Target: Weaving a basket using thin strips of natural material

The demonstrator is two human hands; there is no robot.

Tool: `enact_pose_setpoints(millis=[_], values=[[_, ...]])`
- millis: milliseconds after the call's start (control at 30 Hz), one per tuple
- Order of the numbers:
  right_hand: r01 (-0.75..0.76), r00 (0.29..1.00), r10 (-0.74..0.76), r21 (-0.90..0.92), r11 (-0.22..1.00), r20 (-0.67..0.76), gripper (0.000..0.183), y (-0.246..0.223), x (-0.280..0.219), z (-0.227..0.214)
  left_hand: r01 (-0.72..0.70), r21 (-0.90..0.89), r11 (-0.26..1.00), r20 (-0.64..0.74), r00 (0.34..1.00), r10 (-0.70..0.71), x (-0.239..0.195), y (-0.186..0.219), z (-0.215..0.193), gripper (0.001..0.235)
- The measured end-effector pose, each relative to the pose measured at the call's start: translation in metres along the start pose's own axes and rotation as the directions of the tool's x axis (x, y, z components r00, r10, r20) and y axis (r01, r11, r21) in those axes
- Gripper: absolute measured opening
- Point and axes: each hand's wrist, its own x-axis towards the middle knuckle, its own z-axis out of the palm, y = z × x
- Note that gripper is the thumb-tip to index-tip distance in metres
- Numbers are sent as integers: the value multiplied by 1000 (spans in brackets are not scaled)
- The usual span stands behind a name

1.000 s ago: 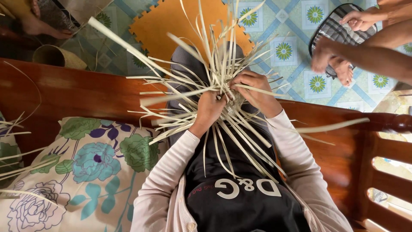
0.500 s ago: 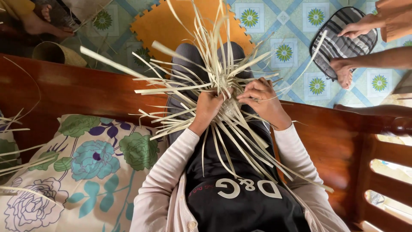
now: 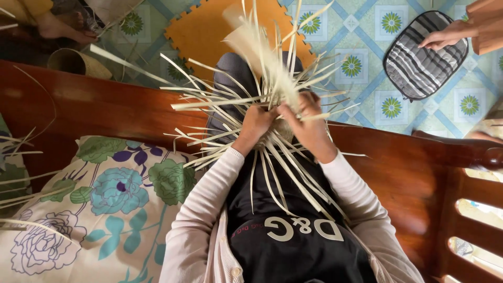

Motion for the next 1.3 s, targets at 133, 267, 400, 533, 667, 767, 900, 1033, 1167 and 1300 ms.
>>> enact_pose_setpoints(millis=[133, 267, 400, 533, 667, 767, 900, 1033, 1167, 1300], values=[[-112, 993, 94, 290, 950, 74, 13, -41, 32, -48, 84, -148, 985, 67, 995, -74, -19, 36, -22, 47], [-94, 996, 73, 583, 807, 59, 15, -49, 41, -61, 120, -271, 955, 133, 987, -86, -32, 50, -33, 60], [-136, 947, -154, 788, 601, 281, 39, 4, 26, -36, 86, -284, 955, 121, 991, -53, -2, -3, -19, 49], [-274, 708, -612, 936, 223, 353, 113, 29, 4, -19, -4, -282, 959, 84, 996, 28, 0, -2, -18, 49], [-498, 636, -559, 836, 230, 533, 127, 62, -32, -20, -13, -357, 934, 73, 996, 42, -17, 40, -29, 54], [-672, 553, -282, 620, 405, 784, 135, 75, -53, -39, 208, -358, 910, 136, 976, -169, -21, 52, -28, 73], [-757, 427, -131, 434, 489, 894, 128, 73, -52, -76, 278, -328, 903, 141, 959, -244, -12, 24, -35, 91], [-764, 270, -103, 278, 582, 957, 107, 76, -43, -108, 240, -248, 939, 158, 966, -205, -10, 6, -27, 93], [-813, 261, -160, 306, 496, 952, 97, 89, -34, -158, 144, -16, 990, 179, 974, -138, -20, 33, -29, 61], [-748, 491, -379, 602, 279, 785, 107, 112, -22, -192, 50, 99, 994, 80, 995, -58, -25, 39, -19, 49]])
